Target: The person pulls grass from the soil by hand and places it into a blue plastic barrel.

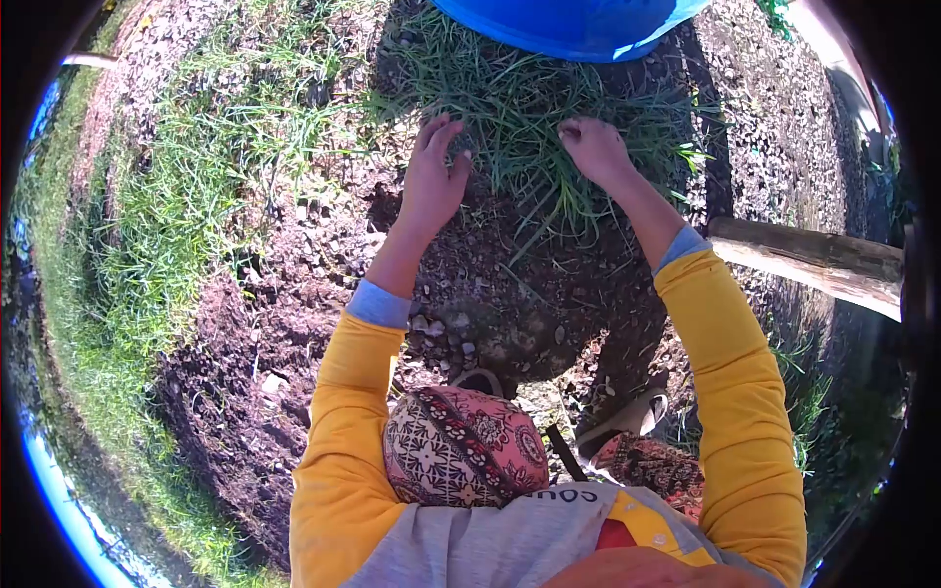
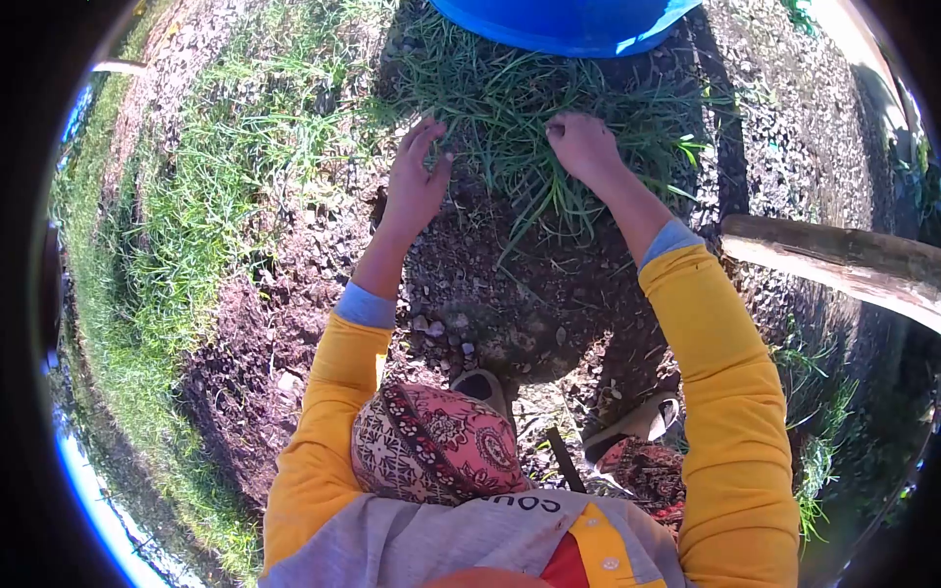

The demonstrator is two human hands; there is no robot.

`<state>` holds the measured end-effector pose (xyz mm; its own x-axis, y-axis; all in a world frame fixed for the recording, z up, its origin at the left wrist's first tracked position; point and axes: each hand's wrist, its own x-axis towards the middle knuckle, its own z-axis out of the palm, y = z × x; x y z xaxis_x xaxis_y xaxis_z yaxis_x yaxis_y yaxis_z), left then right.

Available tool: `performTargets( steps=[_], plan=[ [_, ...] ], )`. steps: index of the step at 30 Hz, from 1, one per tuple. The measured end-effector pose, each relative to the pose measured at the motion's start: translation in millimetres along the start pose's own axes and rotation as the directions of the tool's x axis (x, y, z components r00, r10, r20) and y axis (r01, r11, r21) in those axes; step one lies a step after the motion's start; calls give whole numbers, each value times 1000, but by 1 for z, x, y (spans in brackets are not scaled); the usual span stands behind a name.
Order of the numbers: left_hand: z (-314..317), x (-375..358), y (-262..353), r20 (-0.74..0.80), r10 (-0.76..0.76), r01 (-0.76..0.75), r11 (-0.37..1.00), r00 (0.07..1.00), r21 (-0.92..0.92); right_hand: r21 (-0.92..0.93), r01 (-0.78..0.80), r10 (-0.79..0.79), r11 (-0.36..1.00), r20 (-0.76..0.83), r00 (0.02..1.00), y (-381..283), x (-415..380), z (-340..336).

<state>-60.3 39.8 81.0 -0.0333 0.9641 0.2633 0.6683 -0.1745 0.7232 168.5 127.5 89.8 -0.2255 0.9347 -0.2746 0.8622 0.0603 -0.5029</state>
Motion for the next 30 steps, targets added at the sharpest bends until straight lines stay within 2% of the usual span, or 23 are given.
performTargets(
  steps=[1,3,4,7,10,12,13,16,17,19,22,24,26,28,30],
  plan=[
    [-5,-27,1,-11,-34,34,999,999,8,-21,37,-36,999,40,999,-3,1,13],
    [-7,-77,-2,8,-160,160,985,987,-64,-69,90,-93,994,-47,995,-6,11,40],
    [-8,-99,0,32,-172,174,983,985,-50,-93,114,-122,989,-87,989,-7,15,54],
    [-9,-130,9,85,-201,205,978,976,-42,-263,-100,85,960,-67,994,-12,32,84],
    [-16,-133,12,121,-226,238,966,967,-97,-155,-23,30,988,43,999,-20,33,92],
    [-16,-125,9,112,-273,288,947,955,-143,-8,9,-8,1000,123,992,-31,29,96],
    [-15,-122,3,89,-244,255,957,966,-138,67,18,-29,998,163,986,-39,27,98],
    [-16,-109,-2,70,-239,248,948,968,-199,184,42,-69,982,139,988,-56,23,106],
    [-16,-106,-2,55,-231,237,944,971,-231,201,14,-59,979,221,973,-57,21,105],
    [-15,-103,-10,32,-228,230,945,973,-232,224,-51,-37,973,372,927,-72,2,80],
    [-17,-106,-24,-15,-245,236,948,969,-213,5,320,-316,948,171,933,-60,-38,54],
    [-23,-109,-28,-11,-297,286,930,955,-232,-21,276,-264,961,225,938,-49,-66,16],
    [-32,-109,-29,-26,-333,317,915,943,-250,-145,296,-268,944,186,945,-25,-87,-29],
    [-44,-110,-33,-36,-333,321,928,942,-189,-187,118,-90,975,156,984,-24,-108,-87],
    [-63,-102,-31,-23,-335,327,931,942,-161,-325,155,-134,933,86,987,21,-116,-134]
  ],
)
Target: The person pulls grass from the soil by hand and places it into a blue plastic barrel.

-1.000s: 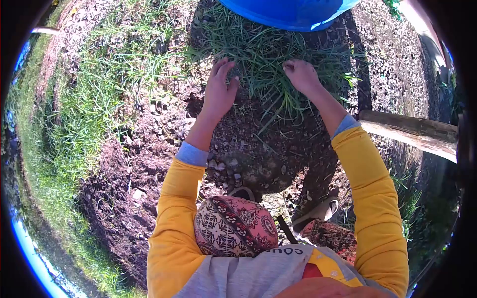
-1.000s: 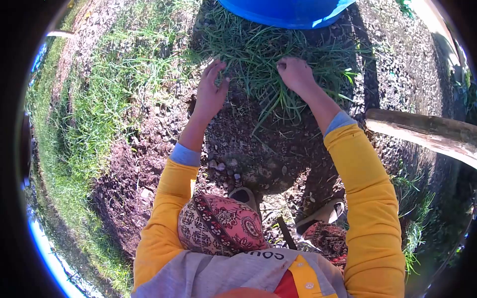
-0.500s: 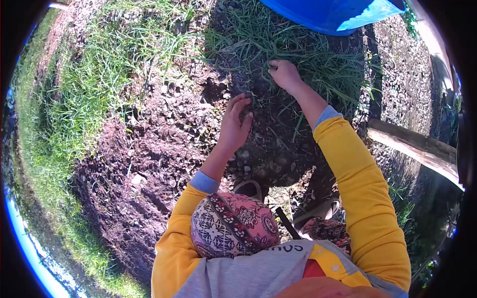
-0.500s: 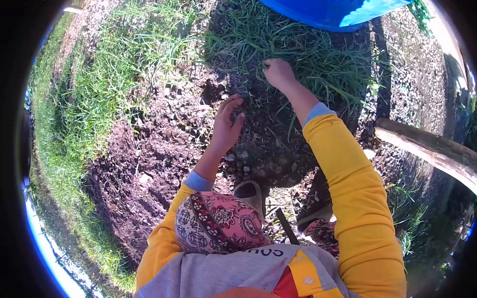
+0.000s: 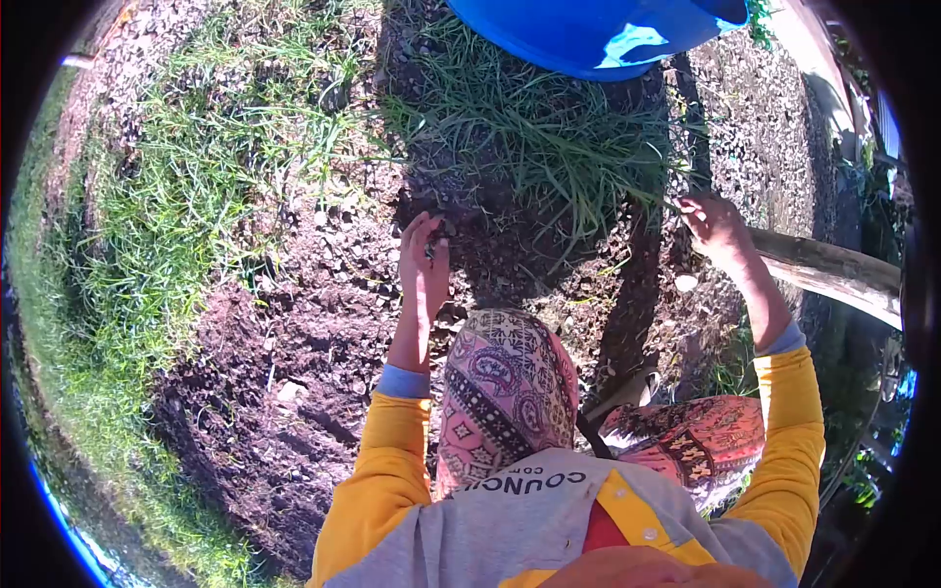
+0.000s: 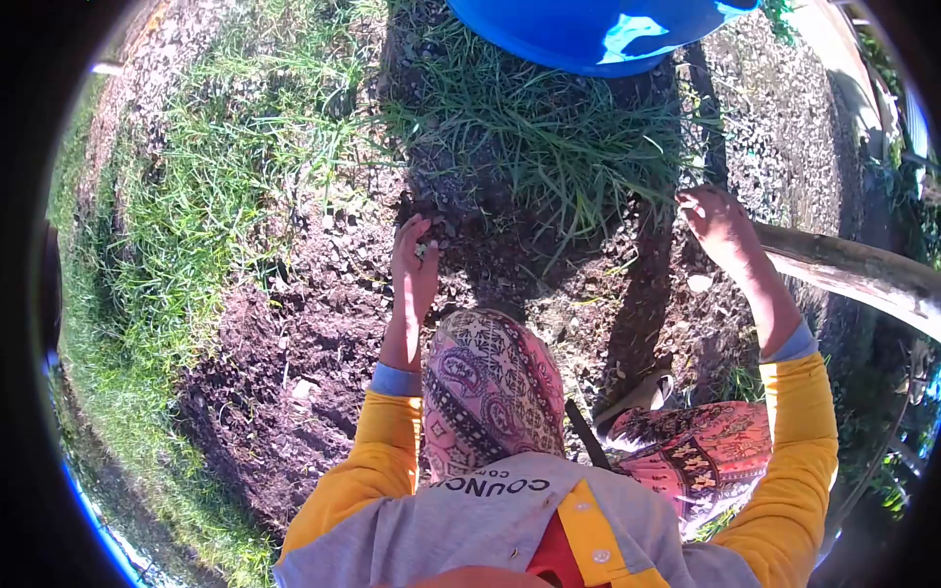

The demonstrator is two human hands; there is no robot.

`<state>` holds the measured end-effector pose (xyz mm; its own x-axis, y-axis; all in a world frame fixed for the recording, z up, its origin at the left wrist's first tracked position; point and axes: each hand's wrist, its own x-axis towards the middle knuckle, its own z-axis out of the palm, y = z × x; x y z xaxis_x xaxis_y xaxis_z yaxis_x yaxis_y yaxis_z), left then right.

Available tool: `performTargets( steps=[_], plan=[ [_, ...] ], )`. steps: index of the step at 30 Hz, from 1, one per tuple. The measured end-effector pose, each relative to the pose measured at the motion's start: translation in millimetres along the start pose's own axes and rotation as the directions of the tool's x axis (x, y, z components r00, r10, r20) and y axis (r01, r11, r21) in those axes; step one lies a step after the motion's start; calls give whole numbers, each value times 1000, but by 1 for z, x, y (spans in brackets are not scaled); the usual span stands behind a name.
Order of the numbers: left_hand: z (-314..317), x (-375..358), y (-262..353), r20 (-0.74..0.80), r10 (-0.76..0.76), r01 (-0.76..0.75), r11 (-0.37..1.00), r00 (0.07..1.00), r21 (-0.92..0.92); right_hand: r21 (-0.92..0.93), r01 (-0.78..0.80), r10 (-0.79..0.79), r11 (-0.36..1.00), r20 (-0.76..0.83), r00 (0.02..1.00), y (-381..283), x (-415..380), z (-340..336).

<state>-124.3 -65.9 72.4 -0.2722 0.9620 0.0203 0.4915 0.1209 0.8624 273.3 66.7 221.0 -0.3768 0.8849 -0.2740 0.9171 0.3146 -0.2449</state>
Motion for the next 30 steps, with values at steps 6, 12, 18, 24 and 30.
performTargets(
  steps=[6,12,18,24,30],
  plan=[
    [-52,37,24,-1,133,-133,990,991,52,-282,-28,-10,959,-130,991,44,-20,-126],
    [-70,81,60,95,282,-291,952,955,92,-176,-30,7,984,-131,991,61,19,-157],
    [-54,104,93,201,359,-399,892,911,212,18,293,-279,956,-250,927,83,109,-36],
    [-56,118,116,394,282,-438,810,875,391,-212,386,-369,898,118,922,65,211,79],
    [-31,129,138,449,250,-439,810,858,388,-407,377,-345,832,152,926,80,251,132]
  ],
)
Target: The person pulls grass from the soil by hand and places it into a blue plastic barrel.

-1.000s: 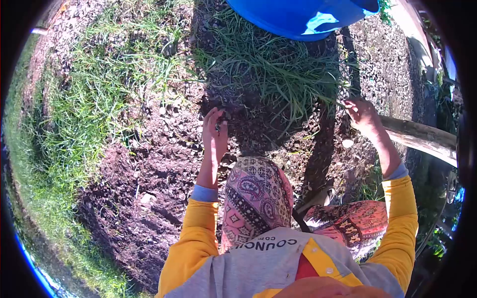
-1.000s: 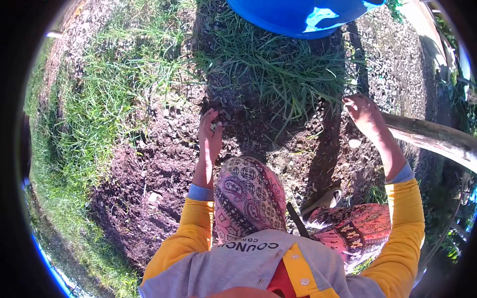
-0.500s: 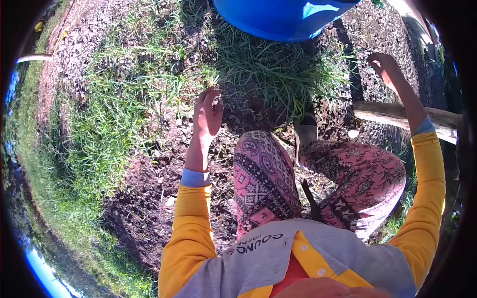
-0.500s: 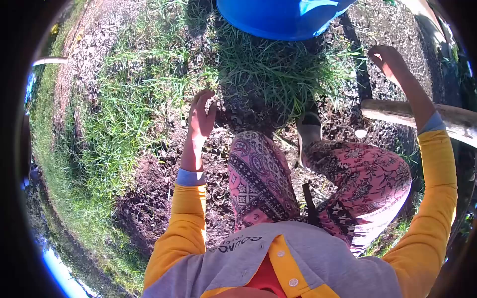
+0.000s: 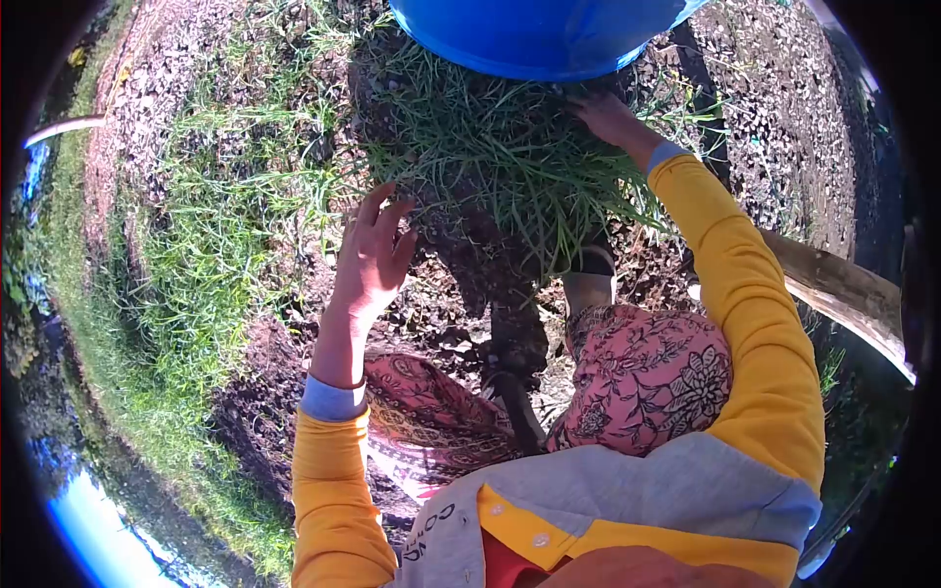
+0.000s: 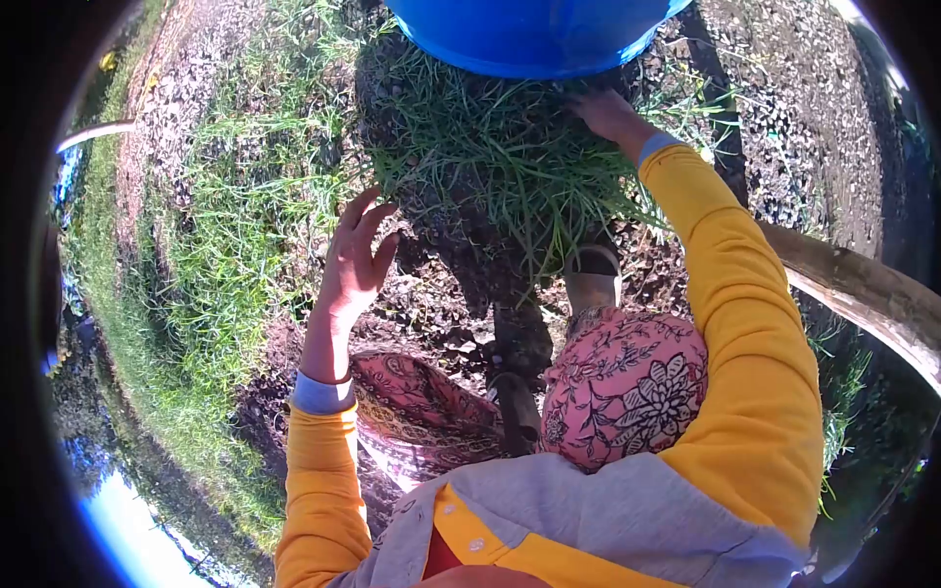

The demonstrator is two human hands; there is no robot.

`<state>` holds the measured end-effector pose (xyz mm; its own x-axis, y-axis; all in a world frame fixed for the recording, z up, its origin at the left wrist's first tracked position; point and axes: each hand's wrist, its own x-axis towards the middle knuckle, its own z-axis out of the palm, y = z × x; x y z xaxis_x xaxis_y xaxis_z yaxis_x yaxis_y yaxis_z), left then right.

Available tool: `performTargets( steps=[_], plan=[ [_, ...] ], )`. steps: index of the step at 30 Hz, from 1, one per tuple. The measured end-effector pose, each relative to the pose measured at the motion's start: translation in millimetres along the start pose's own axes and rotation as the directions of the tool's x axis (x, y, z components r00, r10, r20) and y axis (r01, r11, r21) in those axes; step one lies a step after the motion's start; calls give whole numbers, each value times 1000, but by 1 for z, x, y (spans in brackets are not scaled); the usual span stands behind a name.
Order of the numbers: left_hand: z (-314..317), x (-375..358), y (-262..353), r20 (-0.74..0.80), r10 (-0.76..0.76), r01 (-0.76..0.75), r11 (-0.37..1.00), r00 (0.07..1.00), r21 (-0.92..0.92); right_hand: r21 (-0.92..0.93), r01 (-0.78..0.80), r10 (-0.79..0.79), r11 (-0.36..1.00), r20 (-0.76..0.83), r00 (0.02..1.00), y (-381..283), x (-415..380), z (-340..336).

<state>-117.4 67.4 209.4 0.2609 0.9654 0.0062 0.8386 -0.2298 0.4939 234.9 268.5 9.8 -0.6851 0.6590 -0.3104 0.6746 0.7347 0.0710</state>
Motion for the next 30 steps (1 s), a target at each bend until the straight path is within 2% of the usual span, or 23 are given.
performTargets(
  steps=[1,2,6,9,12,15,18,19,21,24,27,30],
  plan=[
    [2,6,11,48,-66,66,998,997,-8,-35,-11,10,999,-28,1000,5,2,4],
    [9,11,15,51,-62,60,997,997,37,-69,-23,20,997,-55,998,13,2,9],
    [35,32,33,57,-77,80,995,995,-63,-206,6,-40,979,-161,986,35,4,18],
    [53,41,40,68,-73,78,993,995,-86,-134,-104,122,985,136,983,38,10,22],
    [69,50,42,57,-32,37,996,998,-81,30,-199,195,980,111,975,36,-3,42],
    [76,54,44,79,-12,20,994,997,-110,216,-288,273,933,98,957,6,-36,37],
    [86,57,48,97,-11,23,993,995,-120,168,-379,322,910,290,901,-1,-39,11],
    [89,57,47,97,0,12,992,995,-123,179,-382,353,907,175,919,-2,-44,10],
    [92,55,44,89,13,-2,993,996,-121,188,-374,393,908,-79,916,1,-40,7],
    [96,55,42,77,8,3,991,997,-131,255,-319,397,913,-370,840,12,-24,5],
    [99,58,41,83,-11,24,987,996,-156,345,-59,213,937,-430,877,19,0,-7],
    [103,61,46,90,6,8,987,996,-158,299,7,30,954,-119,993,20,19,-2]
  ],
)
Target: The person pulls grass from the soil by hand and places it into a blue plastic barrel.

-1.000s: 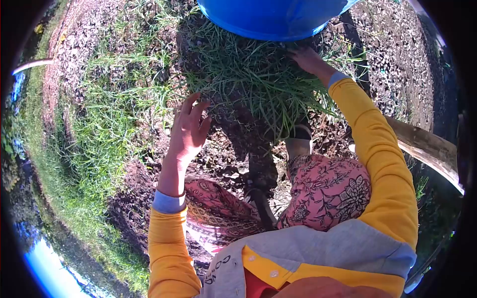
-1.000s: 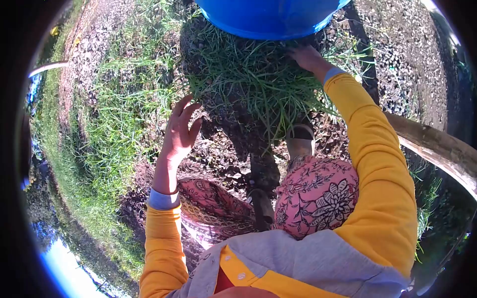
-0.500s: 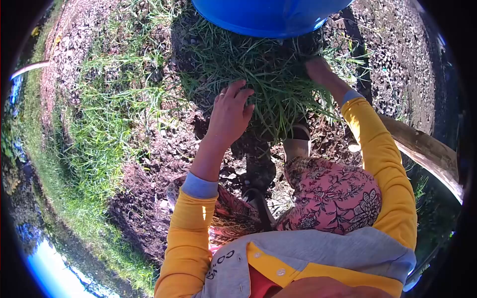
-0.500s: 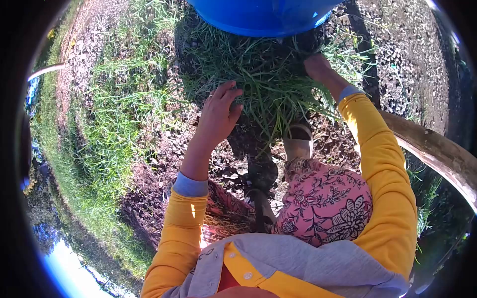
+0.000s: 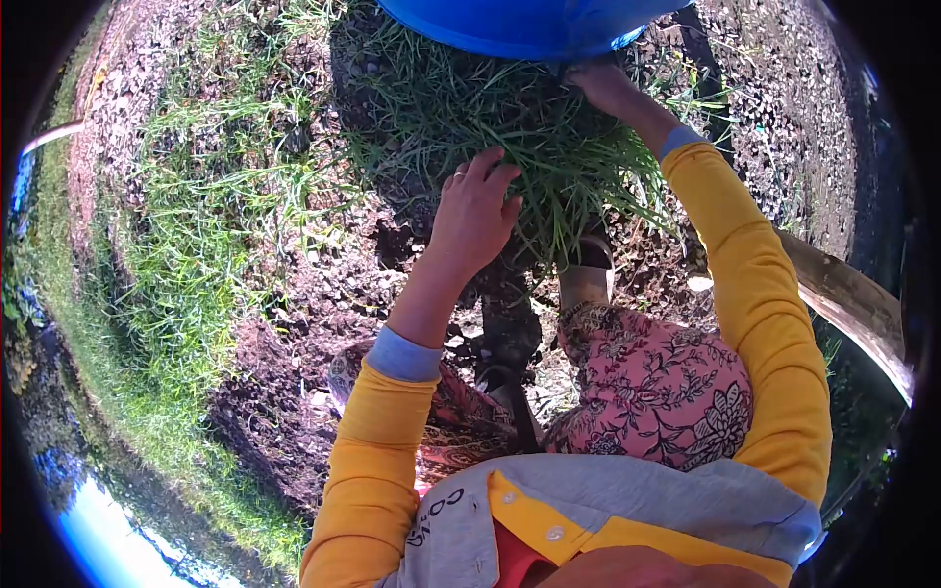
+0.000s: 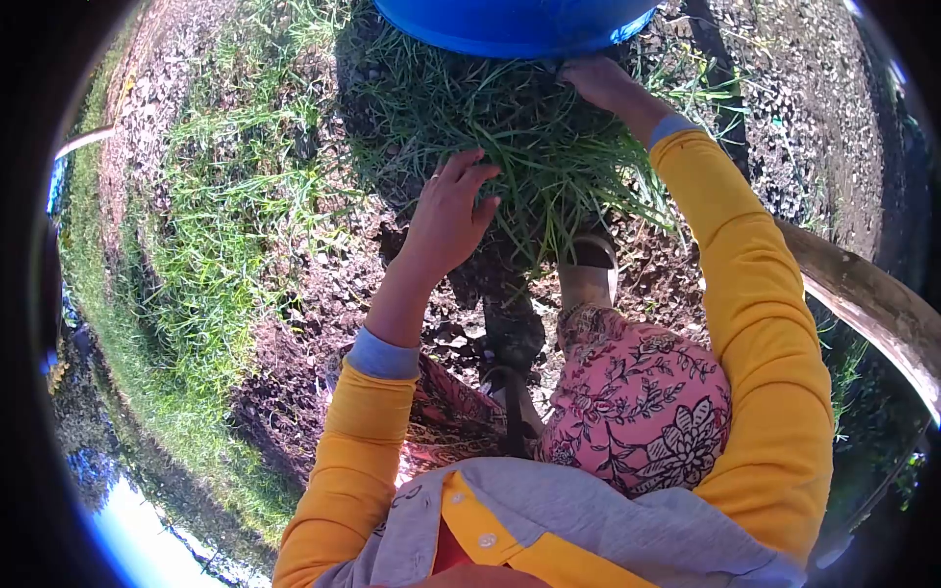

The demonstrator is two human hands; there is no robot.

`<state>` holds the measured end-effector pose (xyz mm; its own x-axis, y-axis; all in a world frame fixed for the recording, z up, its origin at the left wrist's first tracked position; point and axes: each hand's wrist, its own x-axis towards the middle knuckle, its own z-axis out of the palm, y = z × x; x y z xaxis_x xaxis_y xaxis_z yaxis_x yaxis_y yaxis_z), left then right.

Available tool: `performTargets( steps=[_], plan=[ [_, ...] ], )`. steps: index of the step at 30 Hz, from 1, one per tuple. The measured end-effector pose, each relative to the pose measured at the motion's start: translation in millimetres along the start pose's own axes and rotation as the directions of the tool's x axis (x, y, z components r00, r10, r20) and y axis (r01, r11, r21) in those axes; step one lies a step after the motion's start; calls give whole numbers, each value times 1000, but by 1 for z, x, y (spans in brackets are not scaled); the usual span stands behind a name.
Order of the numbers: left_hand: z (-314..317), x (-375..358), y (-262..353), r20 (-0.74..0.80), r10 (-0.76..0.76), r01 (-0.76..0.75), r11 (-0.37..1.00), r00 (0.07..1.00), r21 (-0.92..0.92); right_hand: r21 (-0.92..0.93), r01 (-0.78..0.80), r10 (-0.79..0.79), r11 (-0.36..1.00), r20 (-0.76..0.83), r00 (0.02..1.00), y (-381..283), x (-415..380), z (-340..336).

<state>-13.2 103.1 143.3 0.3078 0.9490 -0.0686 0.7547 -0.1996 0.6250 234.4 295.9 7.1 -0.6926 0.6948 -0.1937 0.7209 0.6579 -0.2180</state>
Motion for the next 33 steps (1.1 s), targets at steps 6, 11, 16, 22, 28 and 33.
performTargets(
  steps=[6,11,16,22,28,33],
  plan=[
    [2,-8,1,23,-29,30,999,999,-25,-522,-227,353,822,156,923,-10,5,8],
    [-1,-13,-2,15,-30,30,999,999,-10,-301,-404,476,864,224,851,-6,2,-6],
    [-1,-17,-2,32,-46,46,999,998,1,-189,-377,421,907,342,840,6,5,2],
    [1,-18,-1,43,-53,52,999,998,11,-145,-475,494,868,350,796,19,16,33],
    [1,-22,0,47,-64,64,998,997,7,-71,-546,543,834,273,794,23,6,42],
    [2,-24,-1,45,-57,57,998,997,15,33,-593,577,804,192,794,-3,-17,25]
  ],
)
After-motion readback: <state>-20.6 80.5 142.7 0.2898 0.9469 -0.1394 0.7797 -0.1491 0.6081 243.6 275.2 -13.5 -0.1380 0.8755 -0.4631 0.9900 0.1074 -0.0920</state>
